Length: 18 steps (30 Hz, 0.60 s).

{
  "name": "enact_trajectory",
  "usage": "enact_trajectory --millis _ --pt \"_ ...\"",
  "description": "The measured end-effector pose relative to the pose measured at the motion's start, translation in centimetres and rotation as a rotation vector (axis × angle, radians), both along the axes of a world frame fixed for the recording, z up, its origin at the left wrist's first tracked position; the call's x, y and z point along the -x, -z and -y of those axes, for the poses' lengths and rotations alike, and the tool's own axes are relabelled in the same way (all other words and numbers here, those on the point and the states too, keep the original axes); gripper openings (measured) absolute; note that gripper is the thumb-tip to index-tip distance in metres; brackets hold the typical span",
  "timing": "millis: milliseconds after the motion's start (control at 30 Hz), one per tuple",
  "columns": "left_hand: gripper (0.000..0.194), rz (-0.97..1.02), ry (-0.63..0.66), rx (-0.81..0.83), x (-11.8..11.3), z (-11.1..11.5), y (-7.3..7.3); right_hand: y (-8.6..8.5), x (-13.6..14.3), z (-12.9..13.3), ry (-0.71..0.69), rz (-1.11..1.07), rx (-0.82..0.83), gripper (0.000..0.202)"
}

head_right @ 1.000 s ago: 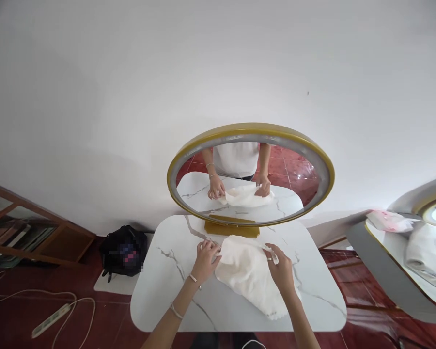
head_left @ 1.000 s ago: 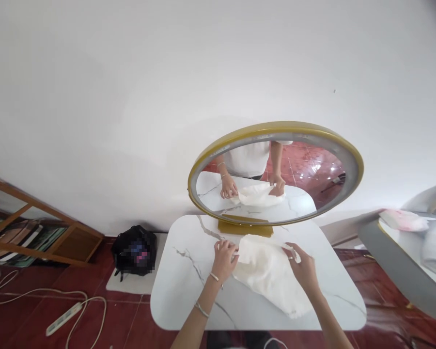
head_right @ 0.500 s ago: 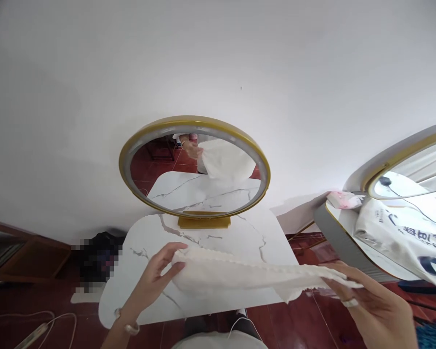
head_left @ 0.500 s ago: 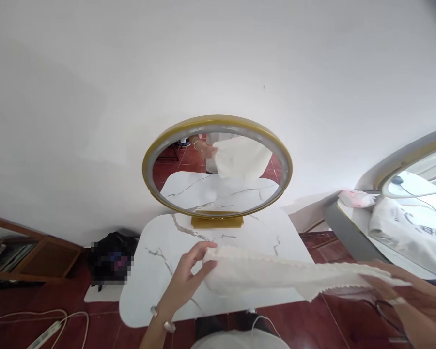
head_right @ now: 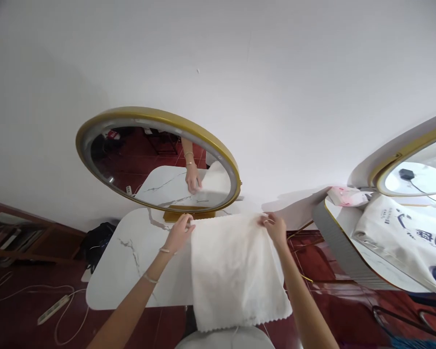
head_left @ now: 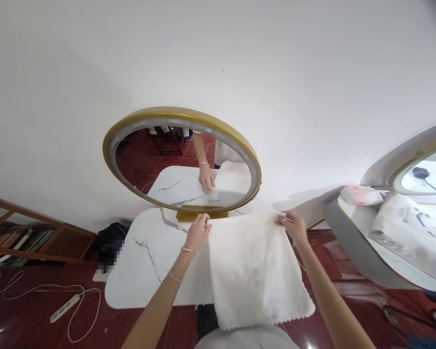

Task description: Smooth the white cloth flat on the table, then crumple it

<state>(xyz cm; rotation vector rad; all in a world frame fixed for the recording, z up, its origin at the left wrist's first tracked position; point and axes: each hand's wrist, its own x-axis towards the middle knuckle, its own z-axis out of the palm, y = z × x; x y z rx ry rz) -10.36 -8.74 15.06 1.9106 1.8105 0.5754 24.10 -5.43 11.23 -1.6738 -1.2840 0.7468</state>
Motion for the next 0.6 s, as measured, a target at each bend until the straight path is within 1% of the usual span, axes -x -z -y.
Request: enact_trajectory --millis 33,100,133,167,200,233,267,333,400,433,533,600 --pt "0.031 -0.049 -0.068 -0.055 -0.7 -0.3 2.1 2.0 0.7 -0.5 0.032 0.018 -0.017 0.056" --pt "0.044 -0.122 -0.09 -0.099 -2.3 0.1 6.2 5.5 2.5 -0.2 0.06 0.055 -0.042 0.067" --pt "0.044 -0.146 -0.068 -0.09 -3.1 0.5 8.1 7.1 3.5 0.6 0.044 0.074 -0.052 0.067" --pt "0.043 -0.165 -0.028 -0.079 -3.9 1.0 9.7 8.6 4.4 1.5 0.0 0.106 -0.076 0.063" --pt "0.042 -0.175 -0.004 -0.084 -4.7 1.3 11.2 10.0 5.2 2.6 -0.107 0.217 -0.122 0.061" --pt "0.04 -0.176 0.005 -0.101 -5.4 1.6 12.4 11.3 5.8 3.6 -0.182 0.335 -0.145 0.059" --pt "0.039 -0.168 -0.015 -0.133 -5.9 1.6 13.4 12.5 6.3 4.5 -0.228 0.449 -0.159 0.057" --pt "0.035 -0.122 -0.144 -0.211 -6.5 1.1 14.6 14.2 6.7 5.7 -0.276 0.655 -0.175 0.053" --pt "0.033 -0.065 -0.277 -0.254 -6.5 0.1 15.1 15.1 6.7 6.3 -0.266 0.782 -0.177 0.053" --pt "0.034 -0.042 -0.315 -0.263 -6.3 -0.5 15.1 15.3 6.6 6.4 -0.252 0.817 -0.176 0.053" --pt "0.039 -0.003 -0.322 -0.286 -6.0 -2.0 14.7 15.2 6.3 6.4 -0.211 0.848 -0.174 0.054" --pt "0.039 -0.036 -0.331 -0.322 -6.6 -2.5 14.3 14.9 6.4 6.0 -0.207 0.838 -0.182 0.055"
